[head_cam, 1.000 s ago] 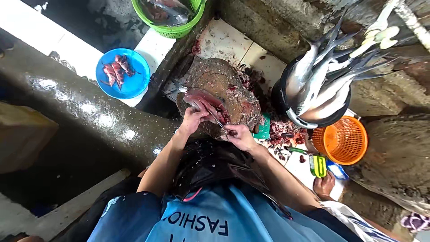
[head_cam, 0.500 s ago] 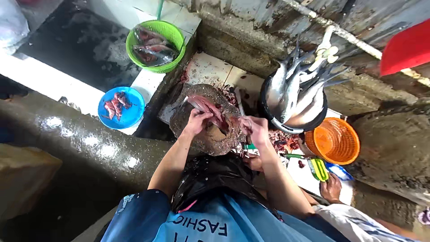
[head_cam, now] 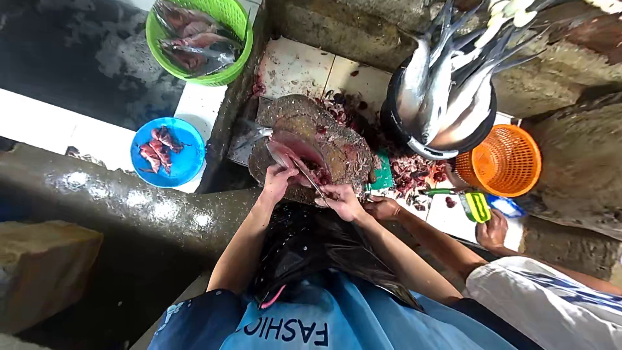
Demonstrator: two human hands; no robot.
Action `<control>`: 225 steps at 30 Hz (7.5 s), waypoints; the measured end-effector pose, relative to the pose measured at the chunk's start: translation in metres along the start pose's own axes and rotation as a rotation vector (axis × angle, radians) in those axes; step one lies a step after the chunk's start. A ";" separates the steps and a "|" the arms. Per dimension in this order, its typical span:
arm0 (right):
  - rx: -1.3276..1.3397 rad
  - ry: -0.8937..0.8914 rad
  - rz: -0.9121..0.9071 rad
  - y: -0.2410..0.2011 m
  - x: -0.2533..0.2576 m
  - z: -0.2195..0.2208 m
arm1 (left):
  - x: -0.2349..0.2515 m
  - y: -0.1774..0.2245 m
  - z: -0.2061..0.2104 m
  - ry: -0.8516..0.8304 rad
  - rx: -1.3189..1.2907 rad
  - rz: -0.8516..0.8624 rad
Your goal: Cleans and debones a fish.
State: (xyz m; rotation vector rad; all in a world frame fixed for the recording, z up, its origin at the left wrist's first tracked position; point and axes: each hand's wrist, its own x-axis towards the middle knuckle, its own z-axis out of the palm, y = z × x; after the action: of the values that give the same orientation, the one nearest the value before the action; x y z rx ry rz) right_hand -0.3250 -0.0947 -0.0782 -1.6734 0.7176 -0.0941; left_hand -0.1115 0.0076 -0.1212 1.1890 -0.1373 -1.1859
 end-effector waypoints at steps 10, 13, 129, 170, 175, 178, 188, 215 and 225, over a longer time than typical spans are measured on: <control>0.764 -0.273 -0.253 -0.056 -0.010 0.017 | 0.015 -0.002 -0.036 -0.104 0.237 0.154; 0.564 -0.129 -0.374 -0.083 -0.013 0.003 | 0.016 0.001 -0.032 0.007 -0.018 0.015; 0.591 0.044 -0.331 0.021 -0.083 -0.037 | -0.001 -0.020 0.013 0.281 -0.201 -0.059; 0.288 -0.101 0.007 -0.006 -0.051 -0.038 | -0.017 0.024 -0.004 0.106 -0.071 -0.200; 0.170 -0.195 0.014 -0.032 -0.045 -0.025 | -0.037 0.029 0.010 0.099 -0.016 -0.179; 0.008 -0.141 0.077 -0.030 -0.042 -0.020 | -0.039 0.026 0.011 0.109 -0.040 -0.144; -0.130 -0.136 0.084 -0.015 -0.001 0.007 | -0.012 0.018 -0.008 0.085 -0.196 -0.118; 0.440 0.861 -0.261 0.004 -0.076 0.059 | -0.023 0.009 0.053 0.125 0.045 -0.364; -0.404 0.692 0.002 -0.015 -0.080 0.056 | -0.020 0.003 0.035 0.110 0.053 -0.316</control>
State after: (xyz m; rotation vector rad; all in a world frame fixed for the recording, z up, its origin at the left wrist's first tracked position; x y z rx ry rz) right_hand -0.3585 -0.0051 -0.0529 -2.0386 1.3202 -0.5798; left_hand -0.1403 0.0008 -0.0940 1.3537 0.1076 -1.3937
